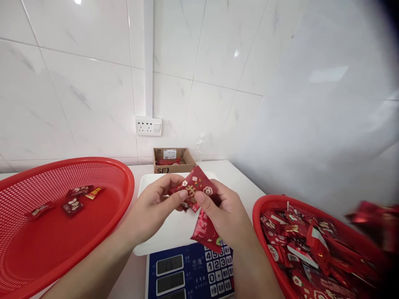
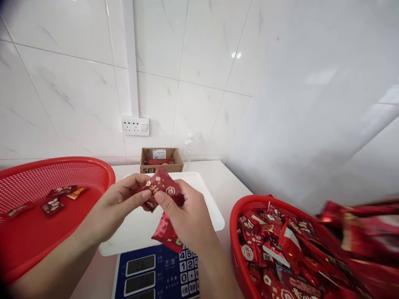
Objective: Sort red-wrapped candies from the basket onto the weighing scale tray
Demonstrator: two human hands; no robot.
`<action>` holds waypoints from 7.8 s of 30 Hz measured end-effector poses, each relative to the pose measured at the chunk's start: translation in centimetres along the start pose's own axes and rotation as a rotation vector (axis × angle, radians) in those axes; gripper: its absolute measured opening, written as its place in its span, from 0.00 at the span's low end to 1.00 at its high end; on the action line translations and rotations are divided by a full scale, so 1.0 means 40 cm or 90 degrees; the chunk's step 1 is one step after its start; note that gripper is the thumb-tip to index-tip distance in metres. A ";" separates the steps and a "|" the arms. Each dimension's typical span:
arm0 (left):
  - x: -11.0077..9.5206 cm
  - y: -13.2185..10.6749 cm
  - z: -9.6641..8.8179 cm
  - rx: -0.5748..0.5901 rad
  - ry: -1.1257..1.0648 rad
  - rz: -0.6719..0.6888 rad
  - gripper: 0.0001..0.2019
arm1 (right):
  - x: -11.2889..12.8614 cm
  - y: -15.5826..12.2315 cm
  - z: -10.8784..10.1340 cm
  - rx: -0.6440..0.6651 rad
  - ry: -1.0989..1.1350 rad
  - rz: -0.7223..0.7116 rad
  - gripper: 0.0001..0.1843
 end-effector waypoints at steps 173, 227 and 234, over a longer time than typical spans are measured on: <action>0.054 0.009 -0.039 0.203 0.850 -0.020 0.21 | -0.111 -0.049 -0.097 -0.039 -0.692 0.092 0.17; -0.008 -0.023 0.010 0.042 0.647 0.048 0.17 | 0.043 -0.356 -0.326 -0.096 -0.898 0.235 0.23; -0.004 -0.020 0.012 0.054 0.663 0.049 0.18 | 0.025 -0.316 -0.304 -0.085 -0.889 0.212 0.24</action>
Point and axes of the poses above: each hand's wrist, its own y-axis towards the middle knuckle, its own z-axis out of the palm, x = y × z, the point moved 1 cm from there along y, towards the middle knuckle, and after that the axes turned 13 degrees about y, right-handed, at the moved point
